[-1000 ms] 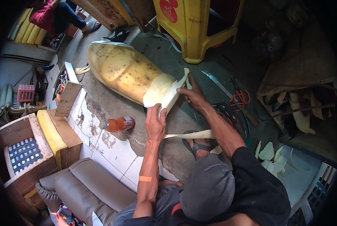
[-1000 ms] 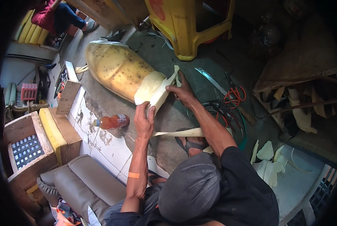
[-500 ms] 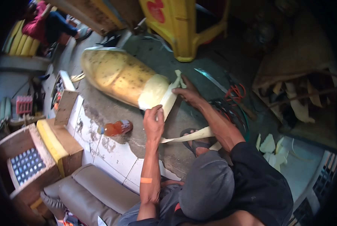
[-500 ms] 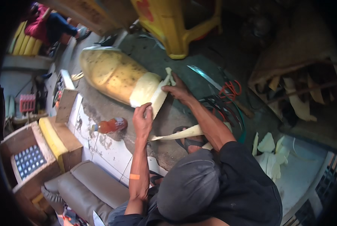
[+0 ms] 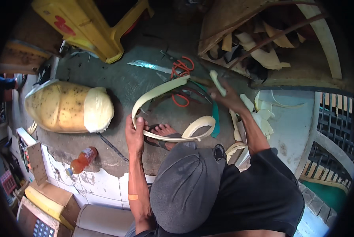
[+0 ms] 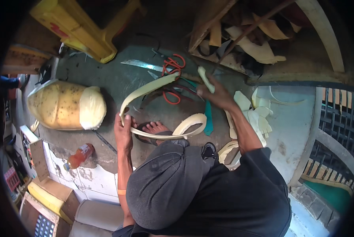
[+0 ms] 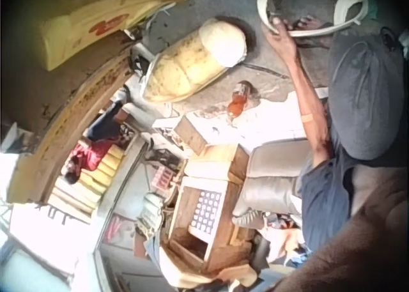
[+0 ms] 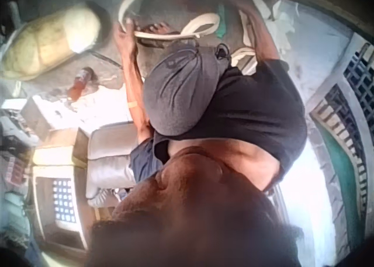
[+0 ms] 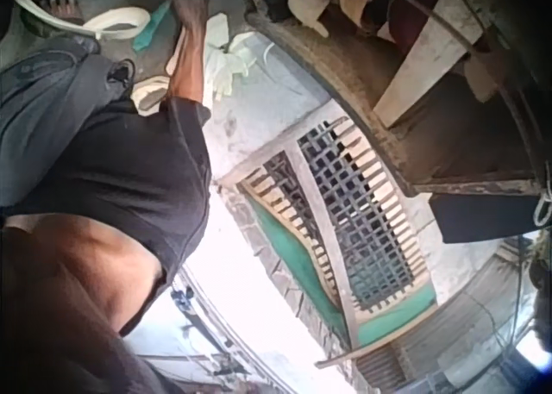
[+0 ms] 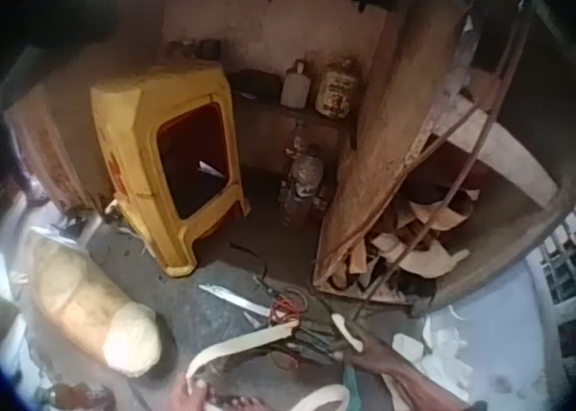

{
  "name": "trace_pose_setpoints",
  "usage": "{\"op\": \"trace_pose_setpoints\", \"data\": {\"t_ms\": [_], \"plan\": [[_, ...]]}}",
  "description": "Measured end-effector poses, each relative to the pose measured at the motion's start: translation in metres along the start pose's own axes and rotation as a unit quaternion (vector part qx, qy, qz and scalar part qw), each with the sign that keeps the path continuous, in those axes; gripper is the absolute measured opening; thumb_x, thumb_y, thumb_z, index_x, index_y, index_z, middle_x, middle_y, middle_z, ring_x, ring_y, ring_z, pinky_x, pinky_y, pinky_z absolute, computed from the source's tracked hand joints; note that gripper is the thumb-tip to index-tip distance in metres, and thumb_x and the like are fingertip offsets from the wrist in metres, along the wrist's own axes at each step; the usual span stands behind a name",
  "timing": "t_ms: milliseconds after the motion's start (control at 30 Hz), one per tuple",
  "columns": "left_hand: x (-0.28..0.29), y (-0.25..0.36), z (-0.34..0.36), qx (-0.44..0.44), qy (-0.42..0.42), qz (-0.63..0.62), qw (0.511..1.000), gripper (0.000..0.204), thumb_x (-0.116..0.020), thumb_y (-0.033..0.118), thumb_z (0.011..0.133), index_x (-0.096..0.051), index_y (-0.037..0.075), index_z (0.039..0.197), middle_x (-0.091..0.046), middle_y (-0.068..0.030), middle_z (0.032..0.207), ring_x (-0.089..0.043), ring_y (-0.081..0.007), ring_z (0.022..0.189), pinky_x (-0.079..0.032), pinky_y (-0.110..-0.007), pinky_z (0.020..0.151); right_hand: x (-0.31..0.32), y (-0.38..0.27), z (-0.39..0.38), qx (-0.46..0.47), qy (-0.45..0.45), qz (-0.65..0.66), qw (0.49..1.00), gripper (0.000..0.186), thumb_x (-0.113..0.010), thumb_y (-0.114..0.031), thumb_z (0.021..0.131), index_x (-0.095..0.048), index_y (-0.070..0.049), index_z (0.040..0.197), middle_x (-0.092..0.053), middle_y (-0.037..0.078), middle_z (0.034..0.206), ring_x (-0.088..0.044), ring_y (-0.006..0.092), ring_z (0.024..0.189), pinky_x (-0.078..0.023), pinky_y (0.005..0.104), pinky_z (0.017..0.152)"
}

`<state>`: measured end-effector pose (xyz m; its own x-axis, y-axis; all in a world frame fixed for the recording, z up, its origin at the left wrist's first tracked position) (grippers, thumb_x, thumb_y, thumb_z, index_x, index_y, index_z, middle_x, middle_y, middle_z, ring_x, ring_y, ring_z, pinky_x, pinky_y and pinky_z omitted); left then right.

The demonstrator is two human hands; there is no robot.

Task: The person removes a foam layer from a seat cushion, flips the cushion to expose the base, and uses pliers to remove staples. They then apply a liquid from a bottle to the foam and cushion, and use scissors to trim the foam edges.

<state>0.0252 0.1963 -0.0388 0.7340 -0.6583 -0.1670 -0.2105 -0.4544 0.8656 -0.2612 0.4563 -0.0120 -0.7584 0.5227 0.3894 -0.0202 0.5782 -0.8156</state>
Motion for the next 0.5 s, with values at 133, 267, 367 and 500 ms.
{"op": "trace_pose_setpoints", "data": {"t_ms": [133, 267, 367, 500], "plan": [[-0.006, 0.015, 0.02, -0.073, -0.008, 0.118, 0.99, 0.033, -0.062, 0.022, 0.104, -0.058, 0.001, 0.128, -0.063, -0.002, 0.089, -0.058, -0.0117, 0.072, -0.048, -0.028, 0.068, -0.043, 0.1, -0.053, -0.152, -0.089, -0.282, 0.943, 0.108, -0.081, -0.048, 0.079, -0.027, -0.002, 0.16, -0.067, 0.026, 0.127, -0.064, 0.0412, 0.121, -0.048, 0.0449, 0.107], [-0.022, 0.031, 0.024, -0.075, -0.023, 0.222, 0.972, 0.036, -0.062, 0.025, 0.103, -0.059, 0.001, 0.13, -0.063, -0.0031, 0.091, -0.058, -0.0121, 0.078, -0.048, -0.029, 0.069, -0.059, 0.1, -0.093, -0.238, -0.042, -0.278, 0.93, 0.097, -0.076, -0.035, 0.078, -0.031, -0.003, 0.158, -0.066, 0.03, 0.126, -0.065, 0.0495, 0.113, -0.052, 0.0501, 0.1], [-0.029, 0.024, 0.023, -0.09, -0.045, 0.231, 0.968, 0.038, -0.064, 0.027, 0.102, -0.059, 0.002, 0.131, -0.064, -0.0039, 0.094, -0.058, -0.0114, 0.079, -0.048, -0.03, 0.067, -0.016, 0.097, -0.095, -0.259, -0.007, -0.265, 0.929, 0.089, -0.071, -0.027, 0.078, -0.034, -0.005, 0.156, -0.067, 0.031, 0.123, -0.065, 0.0489, 0.112, -0.053, 0.0504, 0.099], [-0.066, 0.006, 0.012, -0.088, -0.208, 0.185, 0.956, 0.042, -0.067, 0.026, 0.1, -0.059, 0.003, 0.134, -0.063, -0.0034, 0.099, -0.057, -0.0116, 0.083, -0.05, -0.03, 0.074, 0.1, 0.145, -0.139, -0.079, 0.279, -0.314, 0.904, 0.085, -0.069, -0.02, 0.082, -0.032, -0.008, 0.158, -0.069, 0.029, 0.117, -0.068, 0.044, 0.103, -0.055, 0.0503, 0.088]]}}
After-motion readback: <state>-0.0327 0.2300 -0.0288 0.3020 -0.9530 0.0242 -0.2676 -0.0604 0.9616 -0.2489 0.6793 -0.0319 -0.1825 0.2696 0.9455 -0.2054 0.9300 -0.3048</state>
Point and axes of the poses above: each hand's wrist, its own z-axis towards the middle knuckle, its own x-axis out of the back of the hand, y = z × x, the point moved 2 cm from there along z, towards the middle knuckle
